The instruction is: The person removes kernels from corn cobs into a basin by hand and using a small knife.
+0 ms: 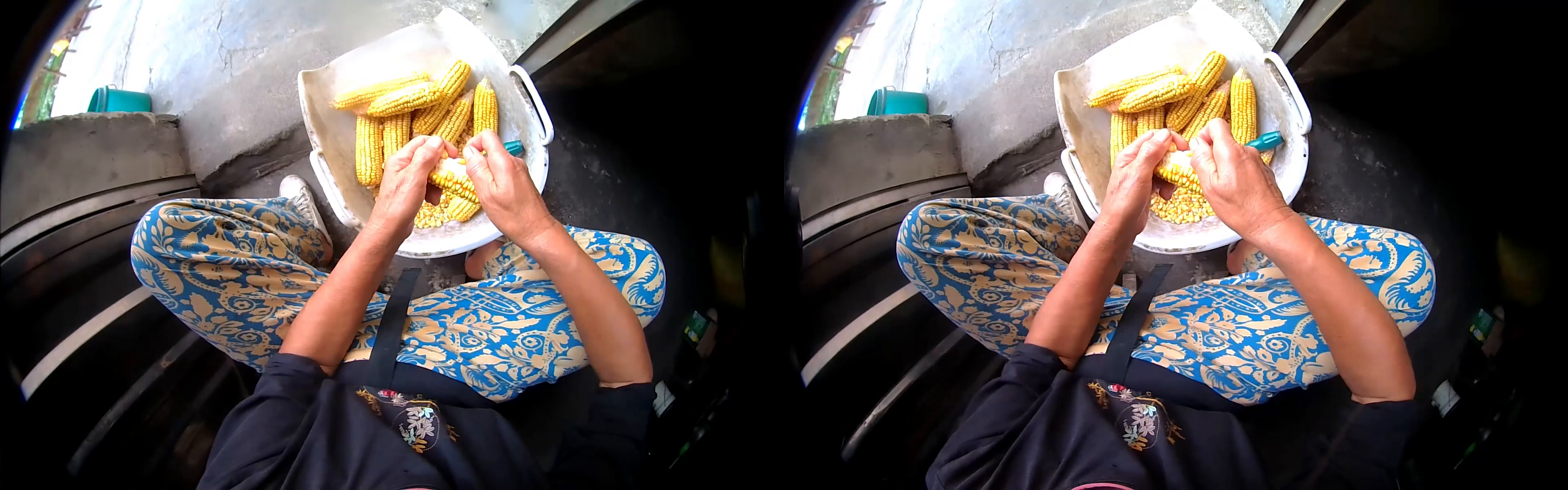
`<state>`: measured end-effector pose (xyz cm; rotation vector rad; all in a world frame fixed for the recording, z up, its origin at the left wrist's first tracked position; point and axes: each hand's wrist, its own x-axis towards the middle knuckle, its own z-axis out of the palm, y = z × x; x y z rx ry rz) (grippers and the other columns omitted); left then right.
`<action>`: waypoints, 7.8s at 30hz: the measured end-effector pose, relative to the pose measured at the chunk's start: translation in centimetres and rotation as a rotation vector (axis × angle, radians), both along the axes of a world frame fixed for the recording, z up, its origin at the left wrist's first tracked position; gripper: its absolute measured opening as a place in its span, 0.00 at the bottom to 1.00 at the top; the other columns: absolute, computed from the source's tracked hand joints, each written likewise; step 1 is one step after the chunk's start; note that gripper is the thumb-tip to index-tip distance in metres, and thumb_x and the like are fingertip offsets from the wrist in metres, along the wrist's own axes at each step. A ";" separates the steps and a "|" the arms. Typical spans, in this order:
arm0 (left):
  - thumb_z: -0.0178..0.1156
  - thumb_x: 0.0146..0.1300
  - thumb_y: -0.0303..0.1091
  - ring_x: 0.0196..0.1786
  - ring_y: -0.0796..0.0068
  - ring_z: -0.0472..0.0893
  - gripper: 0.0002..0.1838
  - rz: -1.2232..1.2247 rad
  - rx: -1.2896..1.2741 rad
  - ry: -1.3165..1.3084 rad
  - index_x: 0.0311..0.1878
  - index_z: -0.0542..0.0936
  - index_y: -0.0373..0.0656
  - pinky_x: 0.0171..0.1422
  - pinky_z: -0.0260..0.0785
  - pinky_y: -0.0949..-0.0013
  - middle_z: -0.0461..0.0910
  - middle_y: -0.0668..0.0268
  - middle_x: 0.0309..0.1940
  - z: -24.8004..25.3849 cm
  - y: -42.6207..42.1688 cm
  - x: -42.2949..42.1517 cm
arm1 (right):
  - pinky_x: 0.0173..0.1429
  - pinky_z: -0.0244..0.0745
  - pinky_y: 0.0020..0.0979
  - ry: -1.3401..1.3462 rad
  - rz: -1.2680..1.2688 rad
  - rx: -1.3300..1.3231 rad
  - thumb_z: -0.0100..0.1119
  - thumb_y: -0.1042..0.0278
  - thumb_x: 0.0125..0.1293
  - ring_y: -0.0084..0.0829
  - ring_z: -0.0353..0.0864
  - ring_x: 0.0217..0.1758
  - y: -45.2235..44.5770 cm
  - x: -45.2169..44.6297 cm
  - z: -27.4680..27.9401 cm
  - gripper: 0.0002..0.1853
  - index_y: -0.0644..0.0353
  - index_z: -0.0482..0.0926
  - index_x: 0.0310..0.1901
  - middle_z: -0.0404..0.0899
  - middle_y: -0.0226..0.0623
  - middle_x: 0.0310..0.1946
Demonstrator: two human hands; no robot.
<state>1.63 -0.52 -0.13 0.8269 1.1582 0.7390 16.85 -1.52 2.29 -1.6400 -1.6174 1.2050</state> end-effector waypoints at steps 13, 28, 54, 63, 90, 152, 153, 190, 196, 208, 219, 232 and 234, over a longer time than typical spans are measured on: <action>0.50 0.62 0.38 0.29 0.75 0.77 0.24 -0.002 -0.288 -0.985 0.61 0.67 0.41 0.40 0.70 0.68 0.76 0.58 0.50 -1.7 0.4 -1.8 | 0.44 0.71 0.40 0.188 -0.067 0.068 0.44 0.66 0.68 0.49 0.78 0.41 0.7 0.5 -0.2 0.10 0.64 0.69 0.39 0.77 0.51 0.33; 0.53 0.64 0.45 0.22 0.86 0.69 0.11 0.036 -0.089 -0.233 0.36 0.73 0.47 0.21 0.61 0.82 0.72 0.73 0.26 -0.8 0.3 0.0 | 0.35 0.67 0.37 0.057 0.001 0.060 0.43 0.65 0.70 0.42 0.76 0.29 0.0 -0.2 0.2 0.09 0.63 0.66 0.41 0.73 0.47 0.23; 0.45 0.69 0.37 0.33 0.81 0.70 0.15 0.180 0.406 0.147 0.37 0.75 0.36 0.39 0.64 0.75 0.73 0.67 0.27 0.9 -1.1 1.5 | 0.32 0.65 0.30 0.247 0.022 -0.034 0.41 0.56 0.71 0.26 0.70 0.27 0.2 0.3 -0.1 0.18 0.65 0.71 0.35 0.72 0.35 0.22; 0.44 0.69 0.42 0.23 0.87 0.68 0.16 0.239 0.247 0.043 0.34 0.76 0.42 0.25 0.59 0.81 0.72 0.72 0.23 0.9 0.7 -0.7 | 0.42 0.68 0.27 0.263 0.160 -0.030 0.58 0.61 0.62 0.23 0.73 0.38 0.3 -0.5 1.2 0.14 0.64 0.70 0.40 0.75 0.35 0.32; 0.46 0.67 0.41 0.20 0.89 0.66 0.14 0.352 0.180 0.054 0.34 0.76 0.43 0.19 0.53 0.82 0.74 0.73 0.24 1.2 0.8 -0.6 | 0.32 0.69 0.29 0.350 0.019 -0.057 0.53 0.58 0.66 0.24 0.74 0.28 0.1 0.0 0.3 0.13 0.61 0.71 0.34 0.74 0.35 0.25; 0.48 0.65 0.40 0.21 0.84 0.69 0.12 0.463 0.061 0.070 0.34 0.76 0.42 0.20 0.58 0.80 0.74 0.69 0.26 0.8 2.0 -1.5 | 0.39 0.74 0.27 -0.132 0.148 0.455 0.59 0.71 0.61 0.31 0.78 0.35 0.6 0.7 0.7 0.05 0.62 0.75 0.34 0.76 0.37 0.31; 0.49 0.64 0.40 0.18 0.83 0.67 0.12 0.410 0.005 0.013 0.35 0.75 0.42 0.20 0.57 0.78 0.74 0.68 0.24 0.6 1.9 -1.7 | 0.38 0.74 0.27 -0.108 0.136 0.344 0.58 0.70 0.62 0.30 0.78 0.33 0.5 0.7 0.9 0.05 0.62 0.74 0.33 0.76 0.38 0.30; 0.48 0.65 0.41 0.19 0.83 0.67 0.14 0.347 -0.052 -0.079 0.34 0.74 0.41 0.20 0.58 0.79 0.73 0.68 0.23 -0.8 1.5 -1.1 | 0.47 0.75 0.36 0.014 -0.046 0.262 0.55 0.64 0.62 0.38 0.79 0.41 1.2 1.3 0.5 0.10 0.63 0.75 0.35 0.77 0.42 0.38; 0.47 0.66 0.41 0.19 0.82 0.67 0.14 0.356 0.045 -0.139 0.34 0.74 0.40 0.21 0.59 0.79 0.73 0.67 0.23 0.2 1.5 -0.7 | 0.42 0.77 0.40 -0.283 0.209 0.342 0.55 0.46 0.61 0.40 0.82 0.40 0.0 0.7 0.5 0.23 0.61 0.71 0.43 0.78 0.46 0.37; 0.46 0.66 0.42 0.16 0.84 0.64 0.15 0.277 0.012 -0.031 0.32 0.74 0.42 0.18 0.55 0.80 0.71 0.70 0.20 0.4 0.9 -0.1 | 0.35 0.74 0.42 -0.079 0.166 0.071 0.43 0.47 0.68 0.43 0.81 0.28 -0.3 0.6 -0.2 0.21 0.60 0.73 0.34 0.78 0.45 0.23; 0.55 0.63 0.37 0.28 0.83 0.72 0.17 0.079 -0.026 -0.372 0.52 0.71 0.39 0.32 0.66 0.80 0.74 0.68 0.32 0.4 1.3 -1.0 | 0.33 0.73 0.27 0.318 -0.131 -0.176 0.42 0.46 0.69 0.27 0.78 0.32 0.8 1.2 -0.8 0.23 0.62 0.75 0.38 0.76 0.36 0.26; 0.57 0.62 0.38 0.21 0.83 0.71 0.10 0.160 -0.063 -0.233 0.40 0.74 0.41 0.24 0.66 0.81 0.74 0.69 0.28 -0.4 1.1 -0.6 | 0.28 0.70 0.24 0.232 0.027 -0.177 0.48 0.52 0.67 0.20 0.74 0.26 0.8 1.1 -0.5 0.18 0.61 0.73 0.35 0.74 0.33 0.25; 0.57 0.62 0.38 0.21 0.83 0.71 0.10 0.161 -0.066 -0.222 0.40 0.74 0.42 0.24 0.65 0.81 0.74 0.70 0.28 -0.6 1.0 -0.6 | 0.29 0.70 0.24 0.269 -0.047 0.022 0.46 0.53 0.68 0.21 0.74 0.25 0.8 1.0 -1.5 0.18 0.61 0.73 0.33 0.73 0.32 0.23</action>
